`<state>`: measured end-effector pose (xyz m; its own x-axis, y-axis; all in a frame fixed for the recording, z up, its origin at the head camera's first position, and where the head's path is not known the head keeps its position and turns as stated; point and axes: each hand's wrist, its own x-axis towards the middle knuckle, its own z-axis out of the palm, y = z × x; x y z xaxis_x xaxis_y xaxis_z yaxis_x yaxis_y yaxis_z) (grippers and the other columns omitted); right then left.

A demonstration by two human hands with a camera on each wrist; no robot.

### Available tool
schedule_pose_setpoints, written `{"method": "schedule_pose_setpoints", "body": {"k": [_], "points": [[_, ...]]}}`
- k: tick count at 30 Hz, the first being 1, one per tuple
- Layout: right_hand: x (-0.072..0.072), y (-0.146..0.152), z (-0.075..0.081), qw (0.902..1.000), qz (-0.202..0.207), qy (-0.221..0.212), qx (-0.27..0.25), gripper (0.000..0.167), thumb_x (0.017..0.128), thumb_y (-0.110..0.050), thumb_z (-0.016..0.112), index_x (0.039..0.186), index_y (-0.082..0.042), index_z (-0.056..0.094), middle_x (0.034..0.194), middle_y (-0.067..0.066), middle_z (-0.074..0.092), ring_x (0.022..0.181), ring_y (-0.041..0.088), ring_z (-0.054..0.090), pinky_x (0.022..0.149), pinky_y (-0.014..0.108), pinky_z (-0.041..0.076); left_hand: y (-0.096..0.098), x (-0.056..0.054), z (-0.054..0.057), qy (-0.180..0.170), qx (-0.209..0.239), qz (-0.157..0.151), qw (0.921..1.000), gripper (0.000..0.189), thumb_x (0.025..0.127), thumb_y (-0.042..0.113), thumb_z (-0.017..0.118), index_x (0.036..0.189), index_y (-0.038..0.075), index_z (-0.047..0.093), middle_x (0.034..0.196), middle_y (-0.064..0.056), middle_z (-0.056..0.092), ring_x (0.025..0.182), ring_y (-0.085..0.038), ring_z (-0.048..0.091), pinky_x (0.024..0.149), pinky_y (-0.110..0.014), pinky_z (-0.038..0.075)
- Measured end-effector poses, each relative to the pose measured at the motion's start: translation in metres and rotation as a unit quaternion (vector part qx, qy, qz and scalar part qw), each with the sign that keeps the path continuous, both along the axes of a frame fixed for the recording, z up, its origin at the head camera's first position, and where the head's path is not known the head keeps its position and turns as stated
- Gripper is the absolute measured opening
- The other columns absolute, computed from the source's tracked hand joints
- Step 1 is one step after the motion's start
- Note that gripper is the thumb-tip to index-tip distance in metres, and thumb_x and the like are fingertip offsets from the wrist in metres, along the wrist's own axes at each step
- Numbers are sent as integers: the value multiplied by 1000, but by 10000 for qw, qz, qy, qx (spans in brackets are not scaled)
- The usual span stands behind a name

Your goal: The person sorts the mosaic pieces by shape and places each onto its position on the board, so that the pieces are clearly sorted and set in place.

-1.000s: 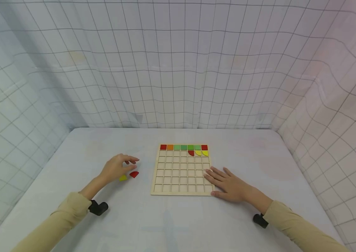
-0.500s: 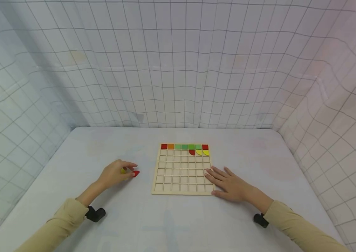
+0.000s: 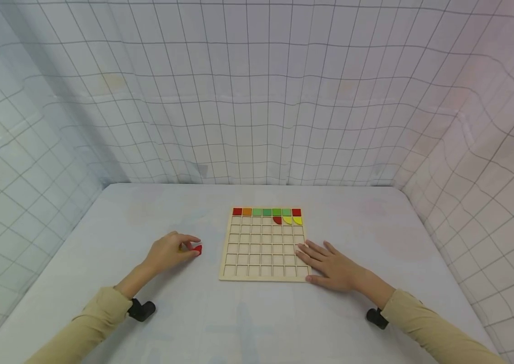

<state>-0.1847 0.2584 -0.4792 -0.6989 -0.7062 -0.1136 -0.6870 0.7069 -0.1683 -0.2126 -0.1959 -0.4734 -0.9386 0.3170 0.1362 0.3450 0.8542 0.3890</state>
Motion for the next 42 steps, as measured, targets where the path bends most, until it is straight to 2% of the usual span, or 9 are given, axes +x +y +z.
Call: {"method": "schedule_pose_setpoints", "body": {"k": [4,12,18,23,27,31,33,36,42], "points": [[0,0,-1,10000,-30,3,19,69,99,-53,39,155,-20,18,162,1,16,149,29,14,114,61,12,7,-1,0,25,-69,-33,10000,28,80,32,77,104,17,75,77,7,68,71,-9,52,57,-23,41],[0,1,-2,10000,-43,-11,26,69,98,-56,37,155,-23,15,162,-2,14,150,26,12,115,60,12,18,-2,0,-152,-4,6,9999,22,83,33,74,100,20,76,76,7,67,65,-5,51,56,-24,41],[0,1,-3,10000,-3,3,-23,69,99,-54,38,155,-22,16,162,0,15,150,27,12,114,61,12,21,-2,-1,-236,142,95,9996,23,83,33,73,98,17,76,75,8,67,64,-4,53,56,-23,42],[0,1,-4,10000,14,63,-75,69,99,-53,39,155,-21,17,162,1,17,149,28,14,114,62,13,21,-2,5,-432,144,94,9989,25,81,27,75,102,14,75,76,8,68,62,-3,52,55,-23,42],[0,1,-4,9998,39,136,-136,69,99,-52,41,155,-19,19,161,3,19,149,29,16,113,63,15,19,-3,8,-358,-63,-238,9991,30,77,21,76,107,14,74,86,6,66,65,-5,49,55,-23,39],[0,1,-4,9999,18,86,-74,69,99,-53,40,155,-20,18,162,1,18,149,29,15,114,62,14,17,-7,6,-173,-296,-683,9971,30,78,23,77,108,17,74,96,5,66,71,-6,46,58,-21,37],[0,1,-4,10000,-2,44,-26,69,98,-54,39,155,-21,17,162,0,16,149,28,14,114,62,14,16,-8,4,-146,-283,-765,9966,28,79,25,77,106,17,75,98,5,66,72,-6,46,59,-21,37],[-1,1,-5,10000,-7,13,9,69,98,-55,39,155,-21,17,162,0,16,150,28,13,114,62,13,16,-10,2,-131,-180,-720,9972,25,79,26,78,102,17,76,94,6,66,70,-5,47,59,-21,38],[-1,1,-4,10000,-17,-8,25,70,98,-54,39,155,-21,17,162,0,15,150,28,13,114,62,12,20,-11,1,-86,-90,-392,9992,25,76,30,80,96,17,77,89,6,67,66,-4,47,56,-21,39]]}}
